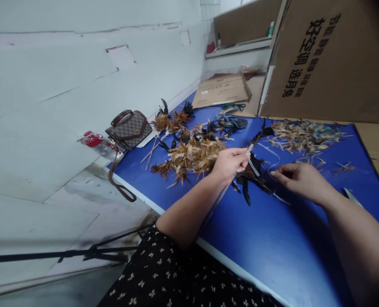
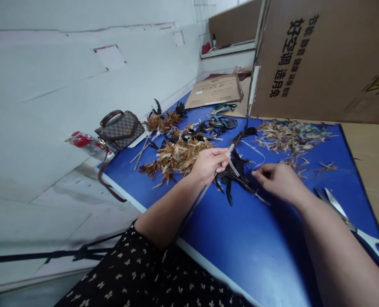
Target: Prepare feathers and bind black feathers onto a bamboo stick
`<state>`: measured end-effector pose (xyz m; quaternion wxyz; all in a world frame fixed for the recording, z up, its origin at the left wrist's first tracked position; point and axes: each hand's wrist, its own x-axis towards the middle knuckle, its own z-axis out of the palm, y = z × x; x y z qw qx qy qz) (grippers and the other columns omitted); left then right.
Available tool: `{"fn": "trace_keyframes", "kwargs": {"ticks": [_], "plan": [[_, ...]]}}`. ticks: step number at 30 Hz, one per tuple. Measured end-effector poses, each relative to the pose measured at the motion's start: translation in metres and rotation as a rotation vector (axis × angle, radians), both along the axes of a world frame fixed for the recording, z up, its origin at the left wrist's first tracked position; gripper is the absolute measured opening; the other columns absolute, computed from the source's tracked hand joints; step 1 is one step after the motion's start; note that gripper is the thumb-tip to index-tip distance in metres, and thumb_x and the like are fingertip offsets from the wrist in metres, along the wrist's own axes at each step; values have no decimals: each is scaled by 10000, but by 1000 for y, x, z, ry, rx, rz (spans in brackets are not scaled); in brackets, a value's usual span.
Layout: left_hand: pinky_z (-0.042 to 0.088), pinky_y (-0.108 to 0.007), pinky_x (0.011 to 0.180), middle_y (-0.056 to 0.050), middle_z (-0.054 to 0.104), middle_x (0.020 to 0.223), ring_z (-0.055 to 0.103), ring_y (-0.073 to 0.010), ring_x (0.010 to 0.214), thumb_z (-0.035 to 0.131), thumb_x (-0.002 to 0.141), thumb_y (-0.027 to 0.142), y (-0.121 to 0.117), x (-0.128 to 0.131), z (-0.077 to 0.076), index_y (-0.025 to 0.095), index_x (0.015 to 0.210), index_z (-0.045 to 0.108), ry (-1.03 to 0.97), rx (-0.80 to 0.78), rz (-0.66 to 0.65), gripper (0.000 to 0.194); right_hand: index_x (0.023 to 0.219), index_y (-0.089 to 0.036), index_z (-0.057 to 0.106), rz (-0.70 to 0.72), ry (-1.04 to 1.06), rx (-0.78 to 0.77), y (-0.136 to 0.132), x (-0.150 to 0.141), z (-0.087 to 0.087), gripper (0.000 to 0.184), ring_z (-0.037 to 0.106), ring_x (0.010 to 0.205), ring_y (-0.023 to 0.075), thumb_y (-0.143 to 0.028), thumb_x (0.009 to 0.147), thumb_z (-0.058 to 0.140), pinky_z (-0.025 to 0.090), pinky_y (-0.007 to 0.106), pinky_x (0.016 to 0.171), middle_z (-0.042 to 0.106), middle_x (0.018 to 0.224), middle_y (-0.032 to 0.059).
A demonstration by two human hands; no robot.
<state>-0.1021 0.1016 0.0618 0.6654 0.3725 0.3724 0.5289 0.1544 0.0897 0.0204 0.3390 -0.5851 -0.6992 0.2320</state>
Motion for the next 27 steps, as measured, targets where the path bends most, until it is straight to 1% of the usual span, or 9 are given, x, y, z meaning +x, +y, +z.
{"fn": "trace_keyframes", "kwargs": {"ticks": [3, 6, 8, 10, 12, 14, 18, 23, 27], "plan": [[215, -243, 536, 11, 627, 666, 478, -59, 558, 939, 802, 152, 0, 1, -2, 96, 937, 775, 24, -7, 8, 219, 624, -250, 775, 190, -110, -169, 1, -4, -12, 398, 512, 437, 145, -599, 730, 934, 345, 310, 467, 638, 487, -21], [213, -244, 532, 10, 630, 675, 474, -60, 559, 942, 787, 162, 0, 1, -2, 96, 944, 771, 14, 1, 10, 242, 589, -273, 742, 263, -158, -230, 2, -10, -18, 367, 485, 402, 135, -532, 647, 996, 288, 305, 438, 619, 469, -33], [210, -246, 526, 14, 622, 668, 469, -62, 555, 949, 767, 172, -1, 0, 0, 94, 939, 767, -8, 14, 2, 262, 582, -272, 725, 276, -148, -231, 2, -10, -15, 373, 485, 410, 134, -522, 670, 988, 289, 302, 442, 621, 473, -26], [208, -247, 522, 18, 612, 657, 466, -62, 553, 969, 742, 202, -4, -1, 4, 95, 932, 768, -23, 28, -11, 297, 627, -264, 737, 278, -119, -219, 1, -6, -7, 411, 524, 429, 147, -601, 774, 921, 332, 296, 444, 650, 499, -8], [209, -244, 518, 18, 610, 655, 465, -62, 552, 1004, 705, 256, -8, -1, 9, 97, 930, 776, -39, 51, -30, 358, 697, -248, 743, 243, -26, -204, -3, -4, 7, 507, 569, 447, 158, -707, 900, 813, 396, 286, 446, 675, 530, 12], [216, -242, 512, 11, 625, 669, 476, -64, 554, 1036, 673, 321, -14, 0, 14, 99, 930, 785, -63, 85, -66, 422, 741, -235, 730, 157, 197, -187, -8, -6, 22, 583, 596, 469, 158, -779, 944, 777, 456, 279, 455, 698, 572, 30], [242, -242, 499, -14, 670, 721, 510, -69, 562, 1079, 653, 418, -25, 5, 16, 92, 943, 797, -83, 110, -135, 519, 775, -212, 766, 38, 631, -169, -19, -22, 42, 623, 596, 512, 147, -807, 780, 949, 506, 279, 463, 737, 656, 52], [299, -255, 522, -40, 706, 737, 572, -99, 592, 1101, 637, 429, -29, 14, 5, 71, 1048, 823, -48, 49, -182, 612, 795, -200, 800, 56, 722, -150, -22, -41, 40, 632, 578, 493, 145, -808, 754, 970, 496, 278, 464, 675, 565, 32], [341, -259, 538, -69, 754, 797, 593, -102, 617, 1055, 691, 324, -29, 17, 0, 61, 1066, 834, -19, 39, -177, 509, 771, -216, 764, 65, 756, -129, -22, -47, 35, 605, 546, 479, 131, -780, 763, 980, 460, 268, 457, 653, 554, 9]]}}
